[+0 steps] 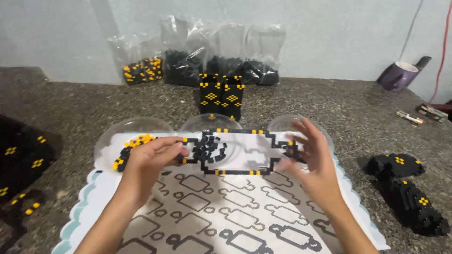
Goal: Assembling a structure using small interlocking plastic toy pieces by following a printed pattern on a table.
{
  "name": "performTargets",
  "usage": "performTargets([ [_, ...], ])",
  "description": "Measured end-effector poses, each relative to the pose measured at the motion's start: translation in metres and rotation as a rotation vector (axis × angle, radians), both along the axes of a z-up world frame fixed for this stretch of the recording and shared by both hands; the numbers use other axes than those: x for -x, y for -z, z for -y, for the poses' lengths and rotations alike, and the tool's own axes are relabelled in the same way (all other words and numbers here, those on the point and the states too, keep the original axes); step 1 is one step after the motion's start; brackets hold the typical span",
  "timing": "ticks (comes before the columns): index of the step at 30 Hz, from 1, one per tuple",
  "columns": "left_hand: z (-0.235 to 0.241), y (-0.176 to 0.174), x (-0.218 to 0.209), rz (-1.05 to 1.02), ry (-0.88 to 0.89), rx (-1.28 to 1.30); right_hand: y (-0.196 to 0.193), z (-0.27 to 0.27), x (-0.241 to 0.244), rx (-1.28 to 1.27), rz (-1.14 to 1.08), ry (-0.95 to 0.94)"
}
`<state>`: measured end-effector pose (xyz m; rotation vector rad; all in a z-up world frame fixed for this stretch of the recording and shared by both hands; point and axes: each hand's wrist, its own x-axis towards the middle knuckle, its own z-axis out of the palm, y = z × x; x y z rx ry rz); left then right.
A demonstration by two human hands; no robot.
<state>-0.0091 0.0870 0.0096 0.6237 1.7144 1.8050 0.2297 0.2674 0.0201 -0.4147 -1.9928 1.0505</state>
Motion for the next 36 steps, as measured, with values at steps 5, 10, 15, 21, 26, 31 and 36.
performTargets([
  [5, 0.007, 0.005, -0.002, 0.036, -0.035, -0.072, 0.007, -0.017, -0.001, 0.688, -0.093, -0.018],
  [10, 0.011, -0.011, -0.01, 0.102, -0.087, -0.026, 0.009, -0.015, 0.0, 0.891, -0.167, -0.061],
  [15, 0.012, -0.005, -0.01, 0.078, -0.104, -0.007, 0.02, -0.02, -0.002, 0.962, -0.213, -0.121],
  [21, 0.013, 0.002, -0.009, 0.04, -0.053, -0.034, 0.024, -0.024, -0.007, 1.011, -0.284, -0.174],
  [26, 0.015, 0.013, -0.006, 0.064, 0.018, -0.142, 0.029, -0.026, -0.008, 1.008, -0.322, -0.204],
  [31, 0.013, 0.029, 0.0, 0.157, 0.099, -0.238, 0.026, -0.022, -0.008, 1.021, -0.324, -0.306],
  [36, 0.013, 0.01, -0.01, 0.306, 0.155, -0.134, 0.019, -0.013, -0.003, 1.027, -0.379, -0.413],
])
